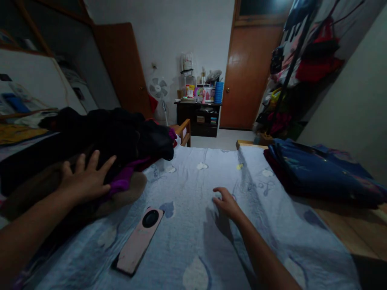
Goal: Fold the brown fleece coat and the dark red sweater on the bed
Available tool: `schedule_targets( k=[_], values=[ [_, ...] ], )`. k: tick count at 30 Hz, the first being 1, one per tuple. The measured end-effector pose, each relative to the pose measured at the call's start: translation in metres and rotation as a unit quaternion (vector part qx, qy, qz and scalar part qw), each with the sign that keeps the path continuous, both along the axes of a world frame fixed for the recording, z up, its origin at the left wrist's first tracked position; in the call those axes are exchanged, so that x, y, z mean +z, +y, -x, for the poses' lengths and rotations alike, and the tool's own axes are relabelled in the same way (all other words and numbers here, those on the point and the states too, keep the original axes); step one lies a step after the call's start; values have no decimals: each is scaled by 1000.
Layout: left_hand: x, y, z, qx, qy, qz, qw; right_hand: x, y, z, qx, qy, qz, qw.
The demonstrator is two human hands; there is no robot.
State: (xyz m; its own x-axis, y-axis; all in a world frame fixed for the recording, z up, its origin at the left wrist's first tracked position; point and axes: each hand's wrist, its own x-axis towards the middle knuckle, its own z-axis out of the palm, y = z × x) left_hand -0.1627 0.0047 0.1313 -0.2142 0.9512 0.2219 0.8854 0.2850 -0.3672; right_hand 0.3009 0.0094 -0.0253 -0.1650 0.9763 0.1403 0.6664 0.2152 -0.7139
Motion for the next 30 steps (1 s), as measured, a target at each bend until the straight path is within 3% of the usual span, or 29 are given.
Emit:
schedule_targets(
  k=[3,5,7,9,11,15,18,21,26,30],
  values=[
    [8,-9,-40,-5,13,-56,998,36,6,-48,-37,-33,-91,995],
    [9,-13,-80,-59,23,-86,994,57,8,-84,-104,-100,-136,980],
    [-1,-15,-127,-122,-3,-85,989,72,10,-120,-195,-174,-152,953],
    [-25,-15,-172,-216,-59,-28,974,81,10,-153,-289,-238,-150,915],
    [-57,-15,-211,-285,-128,34,949,84,9,-183,-362,-285,-133,877],
    [-123,-20,-266,-355,-229,117,899,81,1,-227,-442,-326,-73,832],
    [-155,-24,-288,-355,-267,129,887,85,-5,-247,-432,-330,-81,835],
    [-173,-26,-297,-343,-287,126,886,103,-4,-257,-428,-303,-93,846],
    [-187,-29,-298,-342,-302,97,885,155,5,-252,-471,-230,-194,829],
    [-183,-27,-303,-314,-373,101,867,185,2,-216,-423,-175,-308,834]
  ],
)
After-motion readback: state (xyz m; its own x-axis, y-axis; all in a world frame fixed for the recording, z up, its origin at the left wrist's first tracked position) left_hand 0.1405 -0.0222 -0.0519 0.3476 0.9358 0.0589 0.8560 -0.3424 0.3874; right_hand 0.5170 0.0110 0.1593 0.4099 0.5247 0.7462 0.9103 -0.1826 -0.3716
